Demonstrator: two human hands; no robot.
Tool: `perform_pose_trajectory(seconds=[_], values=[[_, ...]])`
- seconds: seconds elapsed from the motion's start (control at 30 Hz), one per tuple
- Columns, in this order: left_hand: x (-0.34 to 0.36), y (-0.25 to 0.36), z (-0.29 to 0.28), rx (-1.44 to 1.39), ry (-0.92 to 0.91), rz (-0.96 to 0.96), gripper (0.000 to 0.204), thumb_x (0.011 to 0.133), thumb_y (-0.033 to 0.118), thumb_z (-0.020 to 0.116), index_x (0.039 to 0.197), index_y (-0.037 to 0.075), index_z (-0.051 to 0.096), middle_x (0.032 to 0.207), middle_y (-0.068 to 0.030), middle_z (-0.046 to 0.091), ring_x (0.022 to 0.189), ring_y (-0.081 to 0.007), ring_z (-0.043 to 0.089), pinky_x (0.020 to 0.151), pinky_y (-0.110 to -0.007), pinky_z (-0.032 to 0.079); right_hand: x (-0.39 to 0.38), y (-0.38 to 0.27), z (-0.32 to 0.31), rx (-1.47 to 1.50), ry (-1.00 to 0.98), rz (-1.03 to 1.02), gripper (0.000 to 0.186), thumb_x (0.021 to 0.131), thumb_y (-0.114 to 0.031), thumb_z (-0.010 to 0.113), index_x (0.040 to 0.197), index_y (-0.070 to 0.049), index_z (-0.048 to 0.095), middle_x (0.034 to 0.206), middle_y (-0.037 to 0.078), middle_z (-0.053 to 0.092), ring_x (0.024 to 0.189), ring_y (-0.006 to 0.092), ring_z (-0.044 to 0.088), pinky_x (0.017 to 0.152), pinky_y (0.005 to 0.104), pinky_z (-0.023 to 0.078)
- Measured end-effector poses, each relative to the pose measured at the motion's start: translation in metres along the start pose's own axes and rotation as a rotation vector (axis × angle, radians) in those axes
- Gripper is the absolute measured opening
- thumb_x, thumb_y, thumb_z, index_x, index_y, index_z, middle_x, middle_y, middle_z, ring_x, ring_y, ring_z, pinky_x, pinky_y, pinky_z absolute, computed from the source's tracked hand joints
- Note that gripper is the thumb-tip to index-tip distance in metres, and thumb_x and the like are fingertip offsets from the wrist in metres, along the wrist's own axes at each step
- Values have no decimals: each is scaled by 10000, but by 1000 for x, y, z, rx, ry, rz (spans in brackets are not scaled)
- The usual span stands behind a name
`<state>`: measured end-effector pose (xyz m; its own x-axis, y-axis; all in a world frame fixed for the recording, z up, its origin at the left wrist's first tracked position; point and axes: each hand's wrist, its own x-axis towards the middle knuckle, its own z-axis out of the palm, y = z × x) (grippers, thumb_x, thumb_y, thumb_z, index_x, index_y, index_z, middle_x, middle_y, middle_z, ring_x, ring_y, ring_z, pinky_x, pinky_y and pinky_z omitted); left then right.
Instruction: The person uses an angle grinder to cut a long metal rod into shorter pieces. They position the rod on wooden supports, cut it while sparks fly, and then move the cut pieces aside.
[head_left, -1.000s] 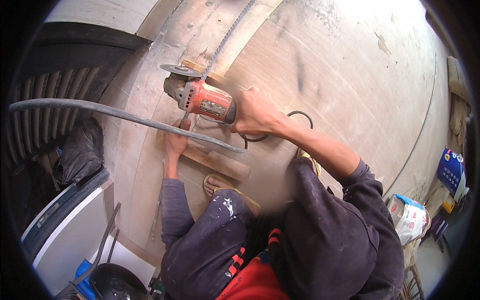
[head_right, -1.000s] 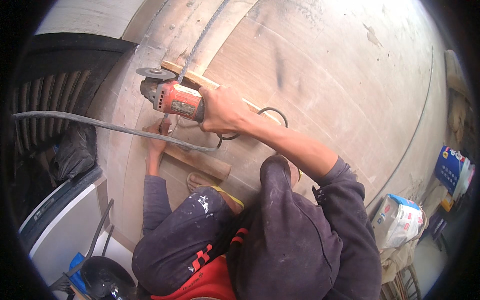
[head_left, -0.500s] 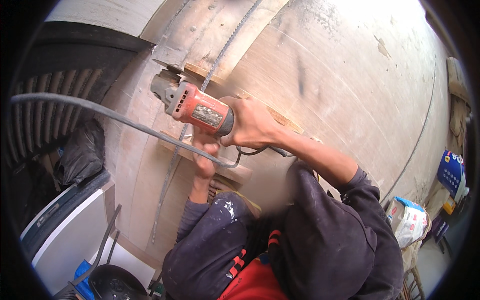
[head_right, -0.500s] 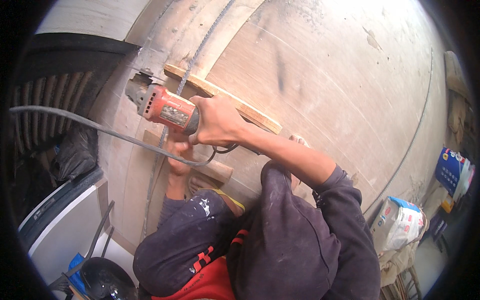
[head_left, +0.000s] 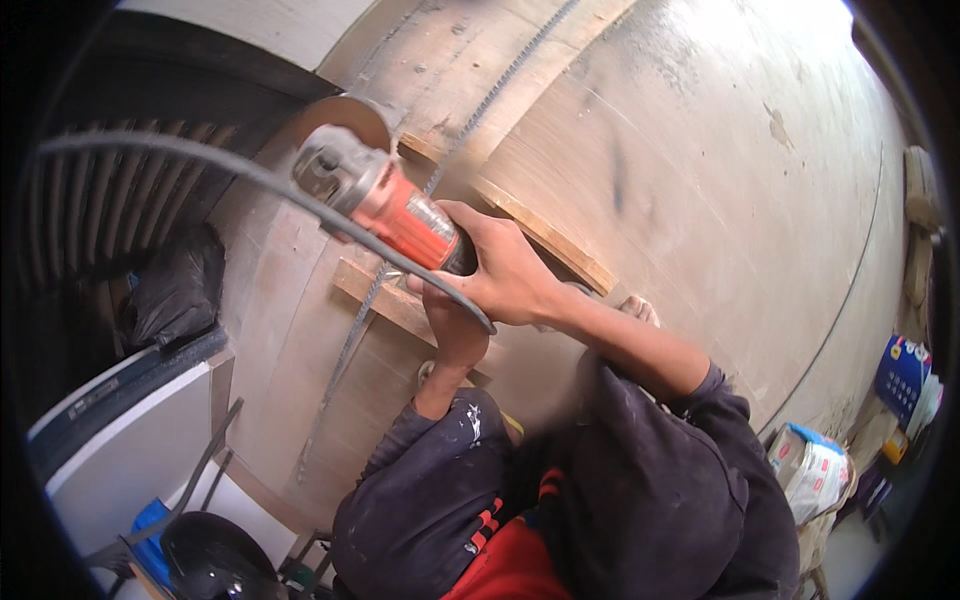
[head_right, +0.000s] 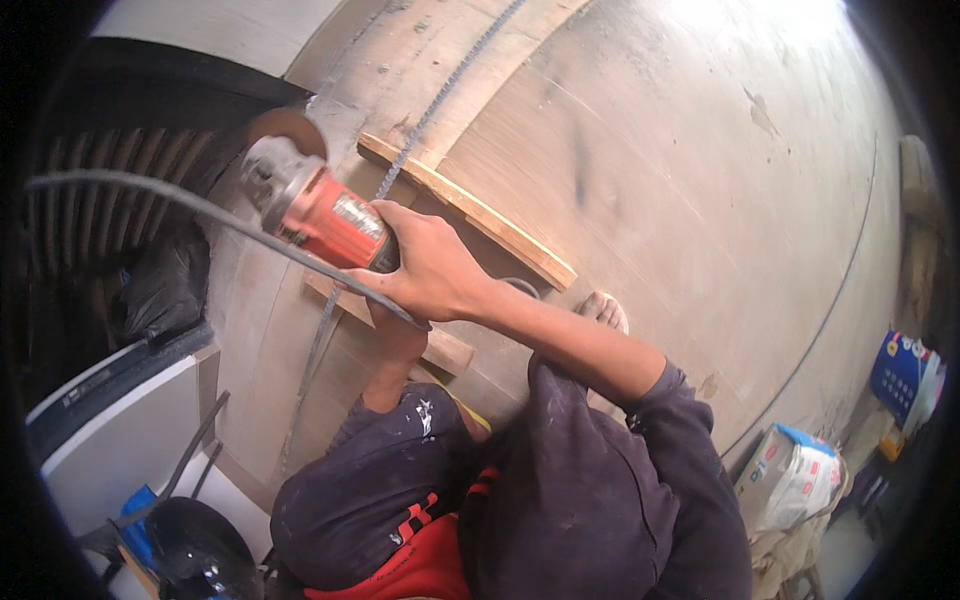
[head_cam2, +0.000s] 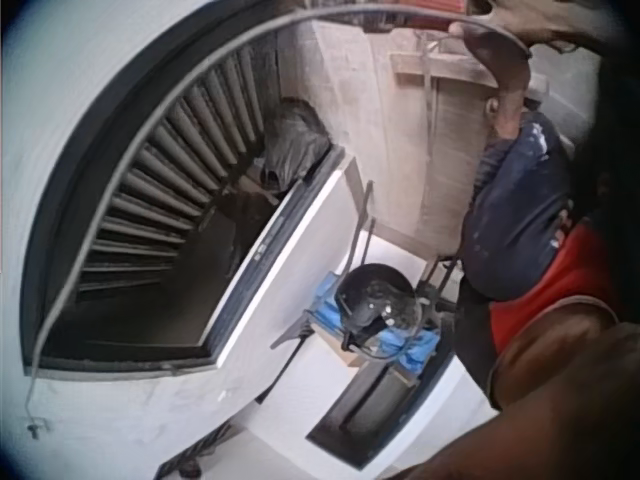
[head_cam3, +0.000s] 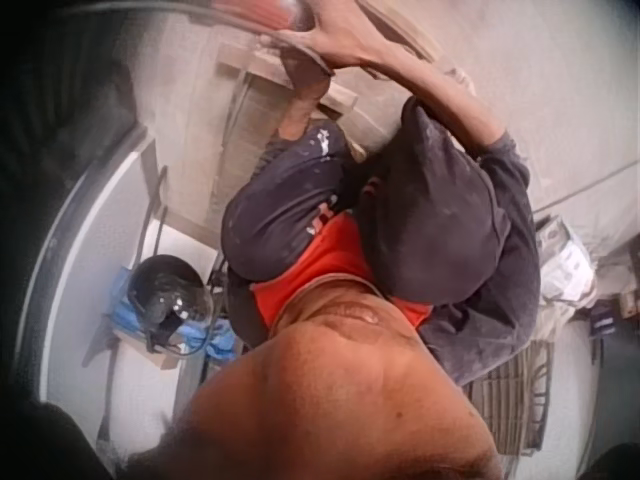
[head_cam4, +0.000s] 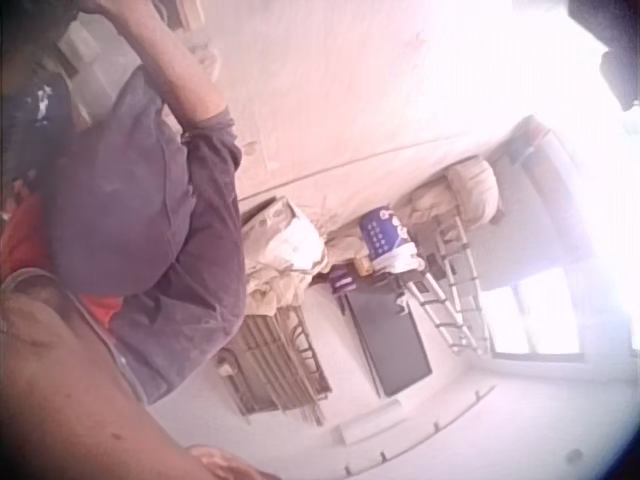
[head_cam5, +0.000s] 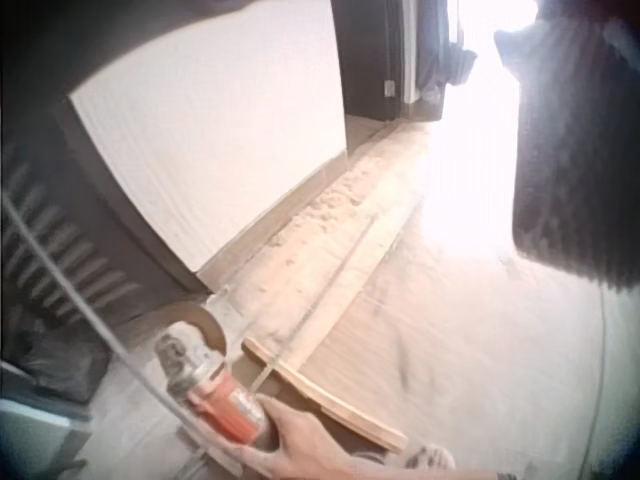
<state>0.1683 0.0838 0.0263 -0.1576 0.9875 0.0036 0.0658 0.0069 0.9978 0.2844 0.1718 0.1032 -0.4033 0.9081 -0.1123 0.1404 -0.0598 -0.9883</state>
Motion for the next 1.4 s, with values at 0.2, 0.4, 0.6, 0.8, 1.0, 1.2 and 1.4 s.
perform_pose_trajectory(seconds=[0.2, 0.4, 0.6, 0.8, 1.0, 1.2, 1.4], values=[[21, 40, 19, 13, 52, -208, 677, 774, 217, 792, 1262, 5, 373, 1151, -135, 542, 1073, -198, 574, 877, -348, 489, 7, -1, -2, 181, 98, 216, 684, 863, -554, 608, 1147, 66, 561, 900, 181, 673, 870, 261, 658, 802, 361, 499], [13, 27, 23, 155, 3, -15, 701, 708, 111, 822, 1232, 13, 368, 1110, -99, 545, 975, -163, 579, 819, -302, 491, 1, 12, -6, 656, 212, 111, 674, 968, -565, 436, 1203, 52, 569, 1077, 116, 633, 1008, 161, 566, 913, 314, 438], [18, 55, 26, 284, -50, 51, 700, 709, 94, 813, 1236, -22, 367, 1126, -141, 537, 1027, -200, 574, 850, -322, 489, -13, 5, -24, 726, 84, 68, 647, 989, -517, 418, 1330, 31, 463, 1222, 121, 571, 1140, 204, 532, 1010, 340, 393], [32, 89, 10, 121, -174, 70, 812, 637, 219, 871, 1257, -60, 428, 1157, -192, 548, 1056, -269, 597, 858, -372, 498, -18, 2, -31, 871, -71, 8, 800, 950, -637, 367, 1406, 20, 361, 1373, 163, 477, 1248, 244, 491, 1075, 394, 367], [34, 108, -38, -7, -490, -263, 517, 707, 154, 772, 1155, -29, 591, 1033, -74, 662, 943, -167, 616, 861, -313, 484, -12, -19, -15, 614, -210, 117, 816, 969, -649, 242, 1432, 15, 347, 1418, 162, 444, 1314, 258, 419, 1122, 403, 285], [17, 155, -81, -7, -186, -258, 457, 657, 66, 765, 1065, 8, 567, 883, -10, 578, 773, -95, 563, 697, -260, 476, -4, -21, -2, 364, -400, -168, 555, 1047, -421, 328, 1294, 41, 511, 1267, 183, 578, 1209, 258, 517, 1053, 375, 359], [22, 174, -170, 499, 201, -111, 415, 682, 28, 730, 1049, -16, 544, 891, -29, 583, 788, -120, 561, 739, -272, 468, -37, 30, -14, -7, -267, 116, 492, 983, -403, 519, 1203, 33, 576, 1126, 179, 647, 1068, 242, 611, 935, 364, 457]])
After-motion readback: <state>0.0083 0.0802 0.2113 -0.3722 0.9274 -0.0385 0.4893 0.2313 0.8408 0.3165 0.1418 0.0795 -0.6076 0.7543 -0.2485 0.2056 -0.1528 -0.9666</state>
